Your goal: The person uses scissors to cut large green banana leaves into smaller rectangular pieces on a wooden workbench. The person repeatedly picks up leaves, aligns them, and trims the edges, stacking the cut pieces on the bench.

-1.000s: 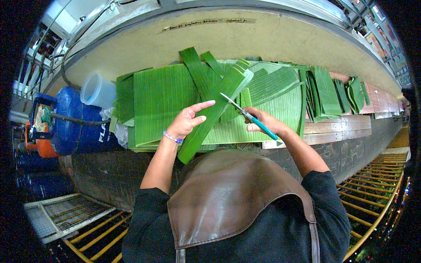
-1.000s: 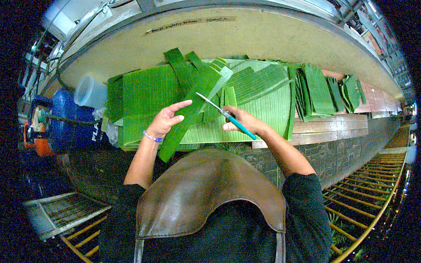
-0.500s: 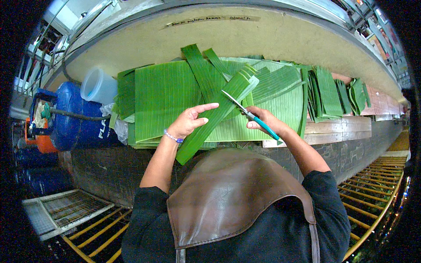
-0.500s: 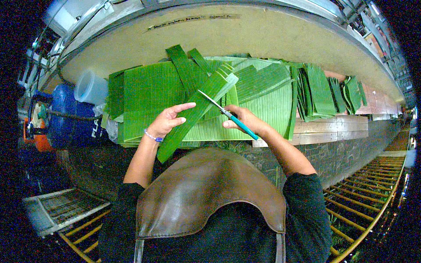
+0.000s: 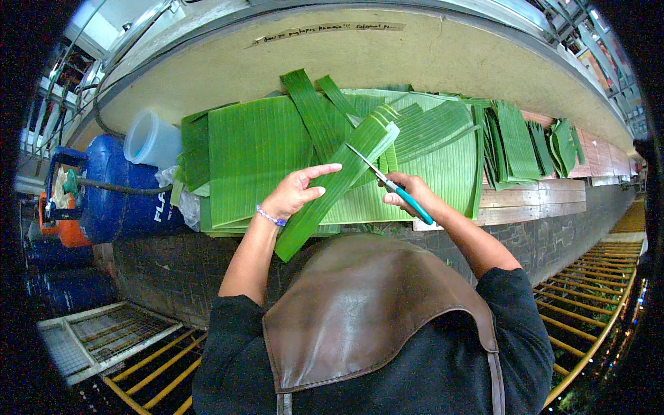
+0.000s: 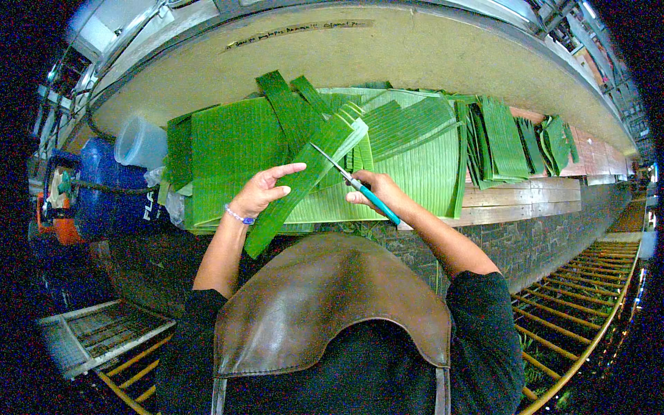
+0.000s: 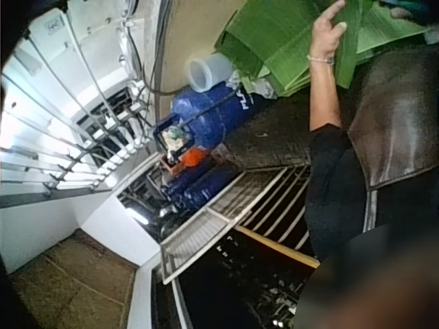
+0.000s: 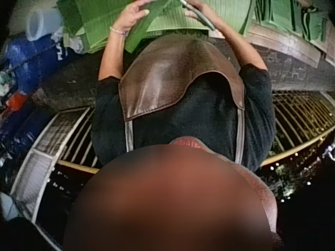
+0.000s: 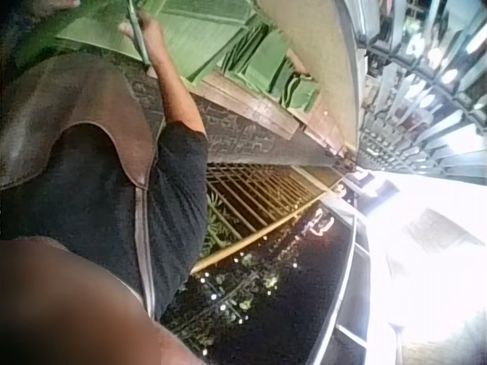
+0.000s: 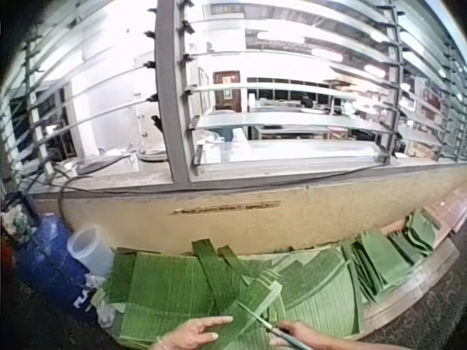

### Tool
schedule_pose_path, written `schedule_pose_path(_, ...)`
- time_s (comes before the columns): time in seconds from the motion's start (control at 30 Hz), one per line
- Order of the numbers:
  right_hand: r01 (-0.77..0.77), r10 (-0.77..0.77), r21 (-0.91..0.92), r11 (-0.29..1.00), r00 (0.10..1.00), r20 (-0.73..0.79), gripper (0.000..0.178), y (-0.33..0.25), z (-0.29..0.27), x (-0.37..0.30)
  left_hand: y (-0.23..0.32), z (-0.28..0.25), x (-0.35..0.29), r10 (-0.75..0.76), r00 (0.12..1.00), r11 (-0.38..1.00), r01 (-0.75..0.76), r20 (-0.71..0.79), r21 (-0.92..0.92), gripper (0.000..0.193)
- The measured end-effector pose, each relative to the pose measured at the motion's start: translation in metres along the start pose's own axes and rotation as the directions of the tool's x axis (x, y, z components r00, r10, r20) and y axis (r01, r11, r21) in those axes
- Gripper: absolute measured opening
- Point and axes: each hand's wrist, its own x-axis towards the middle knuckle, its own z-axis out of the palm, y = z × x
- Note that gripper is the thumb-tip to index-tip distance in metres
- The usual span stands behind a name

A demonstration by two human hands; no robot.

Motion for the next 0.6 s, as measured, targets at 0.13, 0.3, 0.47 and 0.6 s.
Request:
schedule_pose_path(0.13, -0.092, 0.091, 0.006, 0.996, 0.995, 0.025, 0.065, 0.0, 0.001, 0.007, 0.002, -0.001, 0.002, -0.02, 1.0, 0.998, 0.02, 0.009, 0.058, 0.053)
schedule_pose_path(0.3, -0.011, 0.011, 0.068, 0.998, 1.0, 0.005, 0.064, -0.004, 0.003, 0.015, 0.003, -0.002, 0.003, -0.038, 0.999, 0.998, 0.037, 0.01, 0.041, 0.054)
schedule_pose_path(0.47, -0.055, 0.054, 0.058, 0.997, 0.998, 0.016, 0.052, -0.005, 0.004, 0.02, 0.002, -0.003, 0.006, 0.037, 0.999, 0.996, -0.036, -0.01, 0.082, 0.052)
schedule_pose_path(0.6, -0.096, 0.092, 0.259, 0.961, 0.995, 0.029, 0.044, -0.007, 0.006, 0.025, 0.011, 0.001, 0.006, 0.206, 0.952, 0.965, -0.159, -0.228, 0.209, 0.057)
